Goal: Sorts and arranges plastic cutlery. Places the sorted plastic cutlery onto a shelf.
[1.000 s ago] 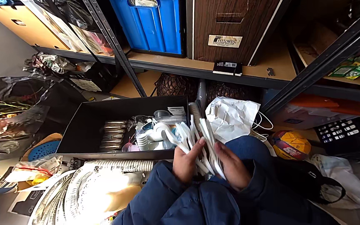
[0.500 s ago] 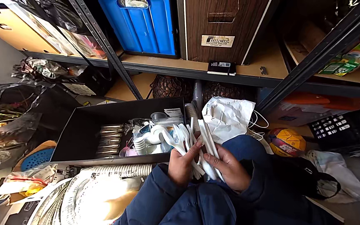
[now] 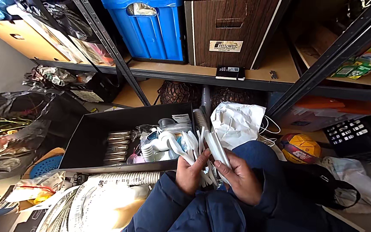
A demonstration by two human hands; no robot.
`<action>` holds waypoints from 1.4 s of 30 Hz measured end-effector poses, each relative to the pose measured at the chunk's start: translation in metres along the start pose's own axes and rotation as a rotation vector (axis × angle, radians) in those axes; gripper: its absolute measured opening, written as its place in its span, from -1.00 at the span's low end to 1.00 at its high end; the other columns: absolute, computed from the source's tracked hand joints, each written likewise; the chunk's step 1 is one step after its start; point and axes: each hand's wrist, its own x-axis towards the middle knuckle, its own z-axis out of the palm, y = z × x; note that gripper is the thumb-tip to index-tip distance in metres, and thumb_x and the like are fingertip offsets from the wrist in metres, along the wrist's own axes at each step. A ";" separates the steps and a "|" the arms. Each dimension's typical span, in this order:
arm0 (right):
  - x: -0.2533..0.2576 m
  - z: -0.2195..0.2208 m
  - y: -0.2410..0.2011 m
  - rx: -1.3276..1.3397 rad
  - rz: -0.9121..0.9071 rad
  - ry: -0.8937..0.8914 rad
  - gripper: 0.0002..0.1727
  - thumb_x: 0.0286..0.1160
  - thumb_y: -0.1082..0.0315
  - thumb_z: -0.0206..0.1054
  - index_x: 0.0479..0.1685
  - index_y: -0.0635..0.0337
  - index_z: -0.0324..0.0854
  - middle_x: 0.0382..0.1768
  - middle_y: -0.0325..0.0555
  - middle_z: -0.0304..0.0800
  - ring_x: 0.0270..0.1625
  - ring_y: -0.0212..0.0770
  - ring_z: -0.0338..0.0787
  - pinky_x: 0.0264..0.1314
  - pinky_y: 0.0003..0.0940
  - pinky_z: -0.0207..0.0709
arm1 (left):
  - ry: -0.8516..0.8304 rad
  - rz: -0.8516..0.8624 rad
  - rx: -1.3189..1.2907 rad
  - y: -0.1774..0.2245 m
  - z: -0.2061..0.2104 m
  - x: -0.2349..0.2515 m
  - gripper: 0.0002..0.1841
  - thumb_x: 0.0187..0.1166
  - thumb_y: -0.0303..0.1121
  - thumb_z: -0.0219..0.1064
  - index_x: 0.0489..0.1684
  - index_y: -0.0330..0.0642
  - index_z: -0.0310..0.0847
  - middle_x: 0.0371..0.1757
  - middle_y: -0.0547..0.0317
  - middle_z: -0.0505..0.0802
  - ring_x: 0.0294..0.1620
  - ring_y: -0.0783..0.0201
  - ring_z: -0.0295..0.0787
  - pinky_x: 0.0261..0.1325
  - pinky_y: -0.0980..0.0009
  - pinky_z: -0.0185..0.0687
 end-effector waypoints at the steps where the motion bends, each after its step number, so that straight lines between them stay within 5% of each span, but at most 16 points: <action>1: 0.000 0.000 -0.001 -0.011 0.014 0.006 -0.69 0.74 0.15 0.22 -0.14 0.18 0.76 -0.17 -0.16 0.79 -0.36 -0.35 0.73 -0.37 -0.41 0.68 | -0.005 0.009 0.001 0.000 0.000 -0.001 -0.74 0.54 -0.37 0.45 -0.07 -0.45 0.70 -0.34 -0.09 0.87 -0.39 0.21 0.83 -0.19 0.30 0.83; 3: 0.001 0.000 -0.005 -0.005 0.062 0.012 -0.68 0.74 0.14 0.21 -0.14 0.17 0.77 -0.22 -0.17 0.81 -0.42 -0.33 0.77 -0.45 -0.39 0.73 | -0.008 0.012 -0.006 0.000 0.001 -0.002 -0.72 0.56 -0.37 0.44 -0.01 -0.48 0.68 -0.31 -0.12 0.88 -0.35 0.18 0.86 -0.14 0.26 0.85; 7: 0.002 -0.002 -0.003 -0.113 0.056 0.002 -0.66 0.71 0.06 0.22 -0.23 0.08 0.78 -0.32 -0.28 0.79 -0.29 -0.37 0.76 -0.22 -0.35 0.68 | -0.011 0.000 0.004 -0.001 0.003 -0.003 -0.74 0.54 -0.38 0.45 -0.06 -0.46 0.69 -0.33 -0.11 0.88 -0.35 0.17 0.87 -0.13 0.24 0.86; 13: 0.005 -0.002 -0.006 -0.336 -0.008 0.007 -0.59 0.70 -0.04 0.17 -0.34 -0.02 0.78 -0.25 -0.34 0.70 -0.23 -0.42 0.70 -0.21 -0.36 0.65 | -0.012 -0.007 -0.007 -0.003 0.005 -0.004 -0.75 0.56 -0.38 0.43 -0.07 -0.46 0.68 -0.33 -0.12 0.88 -0.33 0.17 0.88 -0.11 0.24 0.86; 18: 0.005 0.003 -0.011 -0.520 -0.078 -0.013 -0.53 0.79 -0.03 0.05 -0.14 0.14 0.73 -0.21 -0.15 0.71 -0.23 -0.32 0.72 -0.18 -0.33 0.67 | 0.005 -0.016 -0.043 -0.005 0.011 -0.008 -0.76 0.59 -0.41 0.37 -0.03 -0.48 0.66 -0.31 -0.11 0.89 -0.28 0.17 0.90 -0.04 0.22 0.87; 21: 0.005 0.004 -0.012 -0.501 -0.052 -0.058 -0.49 0.83 -0.01 -0.01 0.19 0.27 0.62 -0.07 -0.03 0.80 -0.03 -0.24 0.83 0.08 -0.24 0.74 | 0.027 -0.030 -0.055 -0.002 0.015 -0.010 -0.78 0.61 -0.41 0.34 -0.05 -0.47 0.65 -0.33 -0.08 0.88 -0.30 0.20 0.90 -0.06 0.24 0.87; 25: 0.004 0.008 -0.006 -0.203 0.031 -0.025 -0.51 0.81 -0.06 0.11 0.32 0.19 0.54 -0.12 -0.20 0.85 -0.02 -0.36 0.87 0.14 -0.29 0.79 | 0.049 -0.017 -0.070 -0.002 0.017 -0.012 -0.78 0.63 -0.42 0.32 -0.02 -0.49 0.65 -0.30 -0.11 0.89 -0.27 0.17 0.91 -0.03 0.22 0.88; 34: 0.004 0.010 -0.009 0.019 0.022 0.084 -0.79 0.56 0.18 0.48 -0.17 0.15 0.82 -0.29 -0.18 0.92 -0.20 -0.27 0.91 -0.05 -0.32 0.84 | 0.017 0.004 -0.082 -0.003 0.012 -0.014 -0.74 0.62 -0.40 0.35 0.05 -0.48 0.65 -0.27 -0.13 0.90 -0.23 0.16 0.92 -0.02 0.22 0.88; 39: 0.003 0.009 -0.010 0.007 0.035 0.102 -0.75 0.39 0.15 0.61 -0.23 0.15 0.86 -0.33 -0.19 0.94 -0.25 -0.31 0.91 -0.11 -0.36 0.84 | -0.022 -0.086 -0.046 -0.001 0.007 -0.009 -0.66 0.60 -0.35 0.40 0.15 -0.48 0.67 -0.17 -0.20 0.90 -0.17 0.09 0.92 0.04 0.16 0.88; 42: 0.002 0.007 -0.011 0.020 0.094 0.067 -0.68 0.35 0.06 0.64 -0.22 0.16 0.86 -0.36 -0.20 0.92 -0.30 -0.35 0.89 -0.16 -0.38 0.82 | -0.013 -0.133 -0.034 -0.001 0.009 -0.010 -0.69 0.59 -0.35 0.41 0.06 -0.49 0.69 -0.24 -0.18 0.90 -0.22 0.10 0.92 -0.01 0.18 0.89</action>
